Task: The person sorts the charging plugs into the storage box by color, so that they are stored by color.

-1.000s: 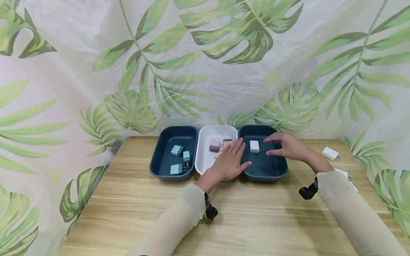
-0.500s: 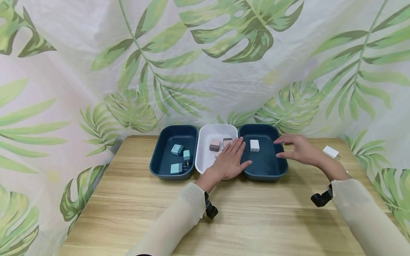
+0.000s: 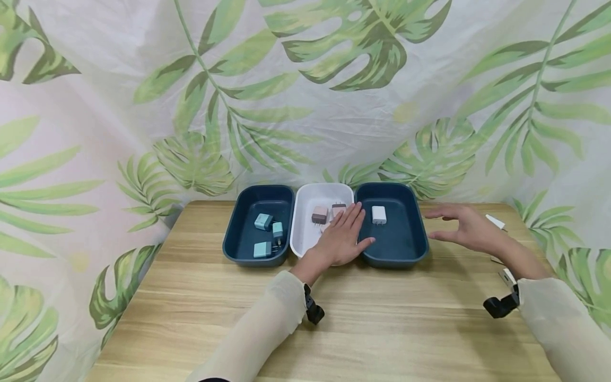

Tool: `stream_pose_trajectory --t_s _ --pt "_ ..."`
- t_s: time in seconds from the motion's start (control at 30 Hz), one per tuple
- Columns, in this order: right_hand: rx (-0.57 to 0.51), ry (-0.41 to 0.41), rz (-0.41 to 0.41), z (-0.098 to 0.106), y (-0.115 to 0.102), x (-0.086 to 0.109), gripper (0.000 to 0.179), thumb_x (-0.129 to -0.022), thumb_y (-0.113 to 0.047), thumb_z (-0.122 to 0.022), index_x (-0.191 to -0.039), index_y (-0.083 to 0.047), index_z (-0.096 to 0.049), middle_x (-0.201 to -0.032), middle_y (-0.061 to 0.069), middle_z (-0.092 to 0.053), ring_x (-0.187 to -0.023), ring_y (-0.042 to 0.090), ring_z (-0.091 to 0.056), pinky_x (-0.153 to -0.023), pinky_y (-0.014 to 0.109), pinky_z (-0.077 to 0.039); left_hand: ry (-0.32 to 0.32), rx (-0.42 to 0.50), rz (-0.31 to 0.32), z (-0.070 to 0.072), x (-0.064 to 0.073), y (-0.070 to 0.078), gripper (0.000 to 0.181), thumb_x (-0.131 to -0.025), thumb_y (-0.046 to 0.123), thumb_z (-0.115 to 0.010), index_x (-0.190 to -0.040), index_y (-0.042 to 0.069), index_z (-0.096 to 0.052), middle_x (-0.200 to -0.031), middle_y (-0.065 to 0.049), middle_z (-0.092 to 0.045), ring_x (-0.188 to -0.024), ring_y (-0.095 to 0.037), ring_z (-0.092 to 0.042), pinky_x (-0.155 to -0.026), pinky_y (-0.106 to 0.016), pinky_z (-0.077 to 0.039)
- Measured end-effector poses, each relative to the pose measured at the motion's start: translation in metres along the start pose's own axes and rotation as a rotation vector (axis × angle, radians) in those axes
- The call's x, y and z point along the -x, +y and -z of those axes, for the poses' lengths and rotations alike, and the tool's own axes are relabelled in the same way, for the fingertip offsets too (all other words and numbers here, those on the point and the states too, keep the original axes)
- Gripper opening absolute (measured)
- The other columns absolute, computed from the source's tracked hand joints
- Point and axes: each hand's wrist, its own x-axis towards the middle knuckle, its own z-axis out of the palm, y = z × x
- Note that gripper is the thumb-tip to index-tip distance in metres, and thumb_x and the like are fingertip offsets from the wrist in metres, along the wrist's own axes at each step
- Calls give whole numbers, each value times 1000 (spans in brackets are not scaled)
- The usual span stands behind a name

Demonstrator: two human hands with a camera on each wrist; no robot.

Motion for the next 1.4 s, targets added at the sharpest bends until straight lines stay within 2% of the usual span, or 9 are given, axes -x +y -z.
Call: stream_pose_trajectory --t_s 0.13,0.37,0.63,0.87,1.2,1.27,1.4 --pt "15 -1 -15 3 5 11 41 -81 -11 -92 -120 -11 -79 -119 7 -78 -106 -1 -65 -87 8 -48 0 0 2 0 0 0 84 -110 67 -26 -172 14 -7 -179 -2 6 -164 -16 10 -133 -38 -1" --pt "48 -40 -94 10 11 30 42 -82 -17 -93 -121 -15 -79 -119 5 -77 -104 2 -65 -84 7 -44 -5 9 0 -1 0 0 83 -110 66 -27 -172 14 -6 -179 -2 7 -164 -16 11 -133 -39 -1" --pt "69 -20 -97 14 19 48 47 -75 -16 -96 -119 -19 -80 -114 0 -78 -100 -7 -64 -81 6 -46 -2 7 2 -2 0 0 83 -110 67 -26 -172 14 -6 -179 -1 7 -164 -15 11 -133 -37 1" --pt "58 -51 -128 17 20 60 45 -78 -17 -95 -120 -21 -79 -115 -1 -78 -103 -5 -65 -81 5 -46 0 5 5 -2 -1 0 84 -110 67 -25 -172 14 -7 -179 -1 6 -164 -15 10 -133 -37 1" --pt "29 -110 -187 23 32 79 49 -76 -18 -97 -121 -25 -79 -119 4 -77 -111 -20 -49 -75 15 -52 0 1 5 -1 1 0 84 -110 67 -24 -172 15 -5 -179 -1 7 -164 -15 11 -133 -37 2" --pt "19 -123 -197 24 34 83 49 -76 -17 -96 -121 -22 -79 -119 3 -77 -108 -19 -50 -72 20 -53 2 1 5 -1 1 0 84 -110 68 -25 -172 15 -6 -179 -1 7 -164 -16 11 -133 -37 1" --pt "-7 -136 -204 26 38 90 48 -77 -14 -95 -122 -15 -79 -118 -15 -74 -98 -12 -57 -68 21 -51 5 -1 8 -1 0 0 85 -109 69 -25 -172 15 -6 -179 -1 7 -164 -15 10 -133 -37 1"
